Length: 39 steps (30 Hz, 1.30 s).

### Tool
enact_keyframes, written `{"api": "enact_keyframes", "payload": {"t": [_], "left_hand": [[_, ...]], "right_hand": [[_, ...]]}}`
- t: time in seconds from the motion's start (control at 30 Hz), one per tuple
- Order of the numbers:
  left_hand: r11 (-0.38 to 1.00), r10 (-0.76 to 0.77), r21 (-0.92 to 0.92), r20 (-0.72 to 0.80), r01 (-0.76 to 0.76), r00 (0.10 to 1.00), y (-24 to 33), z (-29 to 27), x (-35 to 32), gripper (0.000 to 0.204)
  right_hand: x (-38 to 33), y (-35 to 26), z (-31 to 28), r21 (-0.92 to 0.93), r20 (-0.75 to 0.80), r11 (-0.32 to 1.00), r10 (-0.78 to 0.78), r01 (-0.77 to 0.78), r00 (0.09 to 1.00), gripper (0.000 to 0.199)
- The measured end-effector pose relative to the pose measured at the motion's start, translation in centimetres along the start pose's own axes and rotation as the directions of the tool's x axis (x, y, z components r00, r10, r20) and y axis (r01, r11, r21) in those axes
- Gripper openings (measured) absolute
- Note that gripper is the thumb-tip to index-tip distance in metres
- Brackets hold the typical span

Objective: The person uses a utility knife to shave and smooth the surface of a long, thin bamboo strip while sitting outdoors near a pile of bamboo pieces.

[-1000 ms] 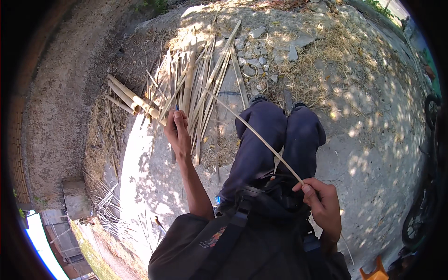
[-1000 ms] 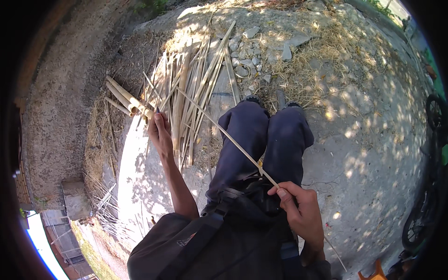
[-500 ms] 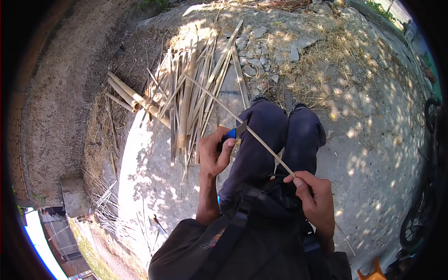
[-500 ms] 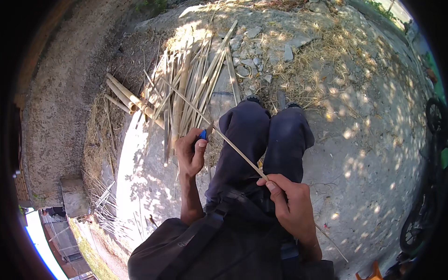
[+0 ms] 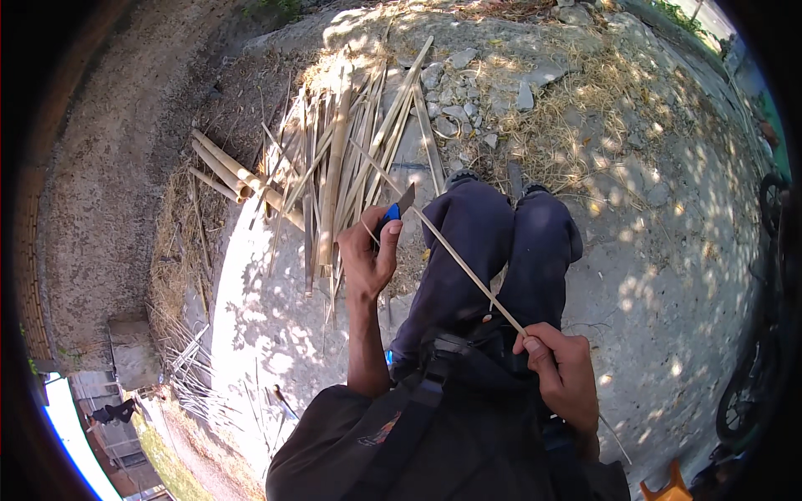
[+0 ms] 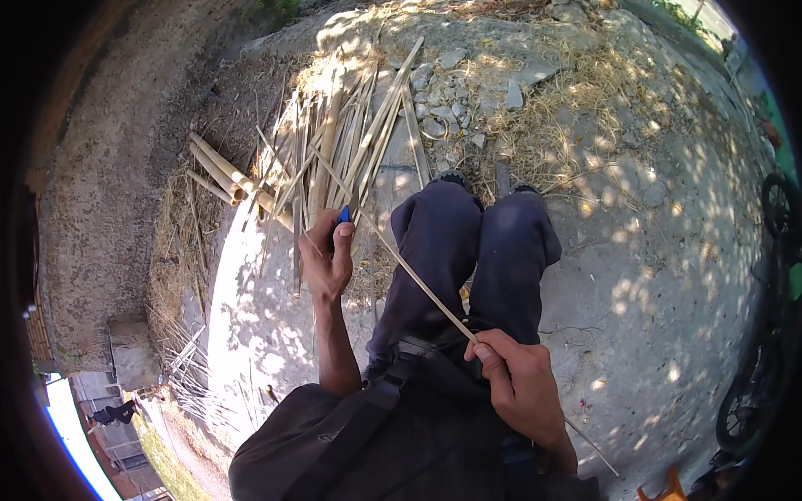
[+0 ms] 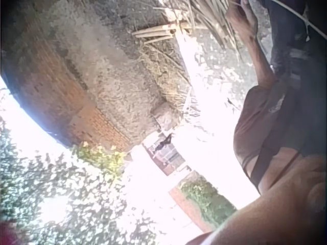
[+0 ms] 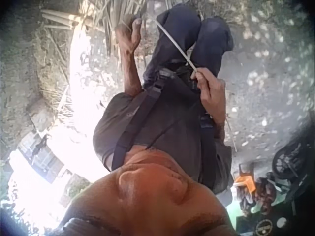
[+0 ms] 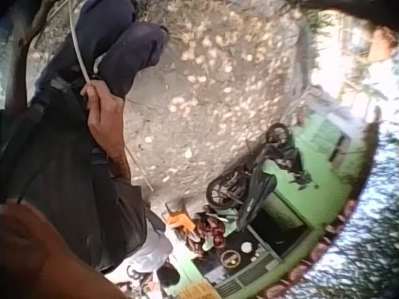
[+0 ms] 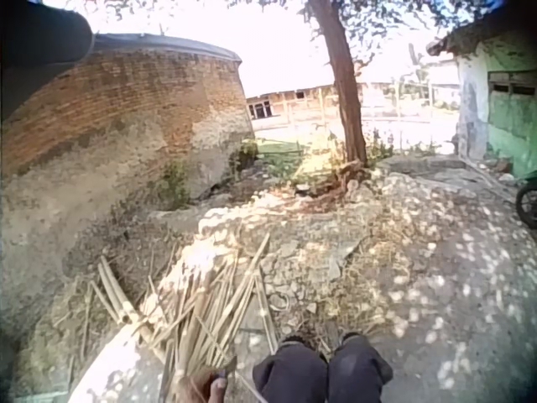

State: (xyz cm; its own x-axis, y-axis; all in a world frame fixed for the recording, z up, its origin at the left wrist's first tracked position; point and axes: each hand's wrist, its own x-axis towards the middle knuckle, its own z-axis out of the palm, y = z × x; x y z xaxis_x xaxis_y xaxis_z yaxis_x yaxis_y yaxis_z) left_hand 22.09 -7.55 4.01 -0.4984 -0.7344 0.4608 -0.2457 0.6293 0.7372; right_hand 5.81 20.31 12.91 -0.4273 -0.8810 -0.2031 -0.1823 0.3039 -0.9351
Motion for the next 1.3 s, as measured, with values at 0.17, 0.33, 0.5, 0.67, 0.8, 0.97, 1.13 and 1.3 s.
{"api": "enact_keyframes", "payload": {"t": [0.17, 0.33, 0.5, 0.67, 0.8, 0.97, 1.13, 1.3], "left_hand": [[0.988, -0.098, 0.1, -0.169, 0.115, 0.981, -4.0, -0.8, 1.3, 0.034], [0.961, -0.197, 0.121, -0.337, 0.249, 0.921, -9.9, -3.0, 1.8, 0.042], [0.899, -0.41, -0.275, -0.258, 0.341, 0.875, -9.1, -2.7, -0.5, 0.046], [0.751, -0.518, -0.476, 0.004, 0.457, 0.855, -3.9, -0.8, -3.0, 0.05], [0.839, -0.272, -0.458, 0.116, 0.294, 0.955, -1.8, -0.1, -4.1, 0.05], [0.925, -0.135, -0.341, 0.114, 0.167, 0.984, -0.4, 0.4, -3.7, 0.036], [0.978, -0.085, -0.185, 0.071, 0.097, 0.994, 0.3, 0.3, -3.0, 0.028], [0.995, -0.057, -0.081, -0.002, 0.057, 0.998, 0.2, 0.2, -2.2, 0.026]], "right_hand": [[-0.8, -0.1, -0.7, 0.032, 0.069, 0.997, 0.066, -0.068, 0.995, 0.016], [-1.8, 0.2, -1.0, 0.011, 0.063, 0.995, 0.101, -0.102, 0.993, 0.017], [-0.2, 0.5, -0.7, -0.094, -0.137, 0.991, 0.087, -0.1, 0.987, 0.018], [1.8, 0.5, -0.2, -0.114, -0.123, 0.99, 0.066, -0.081, 0.99, 0.019], [2.5, 0.2, 0.5, -0.064, -0.046, 0.997, 0.033, -0.036, 0.998, 0.02], [2.2, 0.2, 0.9, -0.054, -0.024, 0.999, 0.001, -0.002, 1.0, 0.02], [1.7, 0.2, 0.7, -0.045, -0.012, 0.999, 0.016, -0.017, 1.0, 0.019], [1.0, 0.0, 0.8, -0.074, -0.043, 0.997, -0.013, 0.01, 0.999, 0.018]]}}
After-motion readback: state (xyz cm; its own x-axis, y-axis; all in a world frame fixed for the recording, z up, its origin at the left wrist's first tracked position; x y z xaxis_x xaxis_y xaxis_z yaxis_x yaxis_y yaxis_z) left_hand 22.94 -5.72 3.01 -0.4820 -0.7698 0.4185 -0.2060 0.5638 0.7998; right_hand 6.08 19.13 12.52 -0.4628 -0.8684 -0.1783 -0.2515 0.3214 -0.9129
